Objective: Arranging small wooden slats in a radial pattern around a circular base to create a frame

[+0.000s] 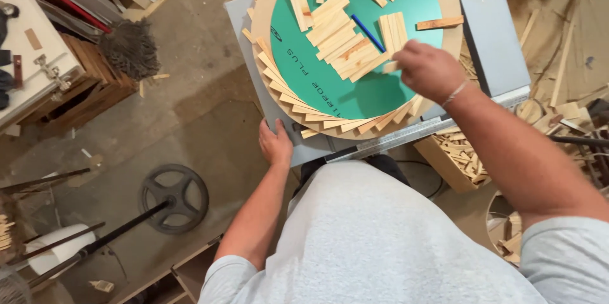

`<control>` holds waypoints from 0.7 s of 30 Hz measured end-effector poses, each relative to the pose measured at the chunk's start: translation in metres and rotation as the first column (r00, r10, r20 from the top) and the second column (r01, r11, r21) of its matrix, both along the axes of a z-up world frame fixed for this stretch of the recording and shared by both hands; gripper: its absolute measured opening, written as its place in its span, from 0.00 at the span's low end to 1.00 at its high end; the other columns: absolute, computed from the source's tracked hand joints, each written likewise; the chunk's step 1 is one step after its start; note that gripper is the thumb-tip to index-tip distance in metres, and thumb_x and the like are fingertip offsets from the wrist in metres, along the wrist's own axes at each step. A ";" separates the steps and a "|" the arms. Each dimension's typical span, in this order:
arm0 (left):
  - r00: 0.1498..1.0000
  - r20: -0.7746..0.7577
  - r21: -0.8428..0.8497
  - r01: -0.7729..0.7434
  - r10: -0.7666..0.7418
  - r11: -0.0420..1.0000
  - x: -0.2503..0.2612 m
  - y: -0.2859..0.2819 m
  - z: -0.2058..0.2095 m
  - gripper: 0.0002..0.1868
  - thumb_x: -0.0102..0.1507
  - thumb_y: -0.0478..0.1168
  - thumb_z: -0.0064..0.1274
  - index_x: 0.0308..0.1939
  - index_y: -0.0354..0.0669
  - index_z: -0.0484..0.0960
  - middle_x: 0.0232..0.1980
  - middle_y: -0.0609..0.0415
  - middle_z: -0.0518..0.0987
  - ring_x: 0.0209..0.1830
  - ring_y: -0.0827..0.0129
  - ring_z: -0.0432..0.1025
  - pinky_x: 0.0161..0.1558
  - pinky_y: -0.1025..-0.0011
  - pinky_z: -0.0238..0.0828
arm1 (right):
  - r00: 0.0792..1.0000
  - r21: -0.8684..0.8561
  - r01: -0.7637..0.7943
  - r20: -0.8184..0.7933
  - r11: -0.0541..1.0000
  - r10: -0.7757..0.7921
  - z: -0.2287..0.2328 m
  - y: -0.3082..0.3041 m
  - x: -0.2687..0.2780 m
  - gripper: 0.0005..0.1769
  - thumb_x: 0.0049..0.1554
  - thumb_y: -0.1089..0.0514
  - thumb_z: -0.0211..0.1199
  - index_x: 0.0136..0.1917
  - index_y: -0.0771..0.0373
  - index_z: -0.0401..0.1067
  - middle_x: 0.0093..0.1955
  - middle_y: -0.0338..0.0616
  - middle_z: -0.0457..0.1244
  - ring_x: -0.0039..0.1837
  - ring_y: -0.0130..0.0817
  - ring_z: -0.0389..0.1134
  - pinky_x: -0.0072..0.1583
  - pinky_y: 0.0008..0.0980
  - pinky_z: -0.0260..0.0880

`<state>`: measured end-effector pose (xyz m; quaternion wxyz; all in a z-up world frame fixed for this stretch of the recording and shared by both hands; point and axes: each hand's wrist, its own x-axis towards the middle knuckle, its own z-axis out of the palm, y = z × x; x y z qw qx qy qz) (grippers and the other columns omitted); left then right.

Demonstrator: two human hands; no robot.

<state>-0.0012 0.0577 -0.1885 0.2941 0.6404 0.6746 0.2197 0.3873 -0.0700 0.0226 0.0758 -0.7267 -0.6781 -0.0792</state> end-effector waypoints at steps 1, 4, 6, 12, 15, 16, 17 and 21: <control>1.000 0.010 -0.003 0.002 -0.002 1.000 0.000 -0.003 0.001 0.27 0.67 0.56 0.55 0.65 0.46 0.75 0.59 0.40 0.79 0.58 0.42 0.75 0.61 0.50 0.70 | 1.000 -0.003 0.002 0.010 1.000 -0.002 -0.012 -0.015 0.014 0.11 0.51 0.55 0.65 0.48 0.49 0.70 0.47 0.35 0.61 0.46 0.39 0.71 0.50 0.34 0.74; 1.000 -0.029 0.024 0.008 -0.007 1.000 0.002 -0.007 0.004 0.26 0.67 0.53 0.55 0.66 0.47 0.73 0.59 0.40 0.79 0.57 0.42 0.75 0.60 0.51 0.70 | 0.939 0.190 0.343 -0.104 0.920 -0.328 -0.033 -0.062 0.049 0.21 0.51 0.50 0.73 0.58 0.35 0.78 0.49 0.23 0.60 0.47 0.27 0.71 0.50 0.28 0.74; 0.995 -0.081 0.084 0.063 -0.056 0.994 0.000 -0.009 0.005 0.26 0.68 0.51 0.55 0.67 0.47 0.71 0.58 0.40 0.79 0.56 0.42 0.75 0.58 0.50 0.71 | 0.884 0.206 0.463 -0.175 0.862 -0.434 -0.031 -0.095 0.056 0.26 0.53 0.57 0.70 0.63 0.35 0.79 0.46 0.28 0.65 0.49 0.33 0.73 0.52 0.32 0.75; 0.980 -0.192 0.158 0.082 -0.050 0.984 0.002 -0.012 0.014 0.29 0.65 0.51 0.59 0.66 0.46 0.72 0.53 0.40 0.79 0.50 0.41 0.76 0.54 0.49 0.72 | 0.899 0.172 0.330 0.242 0.928 -0.364 -0.064 -0.125 0.047 0.15 0.54 0.49 0.64 0.54 0.30 0.75 0.41 0.23 0.62 0.44 0.26 0.71 0.46 0.28 0.76; 0.975 -0.217 0.167 0.094 -0.056 0.982 -0.002 -0.014 0.013 0.27 0.66 0.52 0.58 0.64 0.45 0.73 0.52 0.40 0.80 0.49 0.41 0.77 0.53 0.49 0.73 | 0.921 0.167 0.267 0.247 0.949 -0.302 -0.066 -0.123 0.046 0.16 0.54 0.54 0.60 0.54 0.33 0.74 0.41 0.27 0.61 0.43 0.31 0.68 0.45 0.29 0.75; 0.973 -0.223 0.168 0.096 -0.057 0.981 0.003 -0.012 0.010 0.27 0.66 0.52 0.58 0.64 0.45 0.73 0.52 0.40 0.80 0.49 0.41 0.77 0.53 0.49 0.73 | 0.922 0.167 0.269 0.241 0.949 -0.303 -0.067 -0.120 0.051 0.16 0.54 0.54 0.60 0.54 0.33 0.74 0.41 0.27 0.61 0.43 0.31 0.68 0.45 0.29 0.75; 0.969 -0.239 0.171 0.098 -0.056 0.980 0.002 -0.012 0.008 0.27 0.66 0.54 0.58 0.64 0.45 0.73 0.51 0.40 0.80 0.49 0.41 0.77 0.52 0.49 0.73 | 0.923 0.175 0.274 0.229 0.946 -0.310 -0.070 -0.119 0.051 0.17 0.53 0.53 0.61 0.55 0.32 0.75 0.42 0.26 0.62 0.44 0.29 0.69 0.45 0.29 0.75; 0.951 -0.308 0.183 0.074 -0.015 0.980 0.002 -0.010 -0.004 0.28 0.65 0.59 0.58 0.62 0.48 0.75 0.49 0.43 0.81 0.48 0.43 0.78 0.49 0.49 0.74 | 0.935 0.172 0.326 0.088 0.929 -0.345 -0.072 -0.118 0.049 0.21 0.53 0.53 0.63 0.59 0.35 0.77 0.46 0.29 0.65 0.47 0.32 0.72 0.46 0.31 0.77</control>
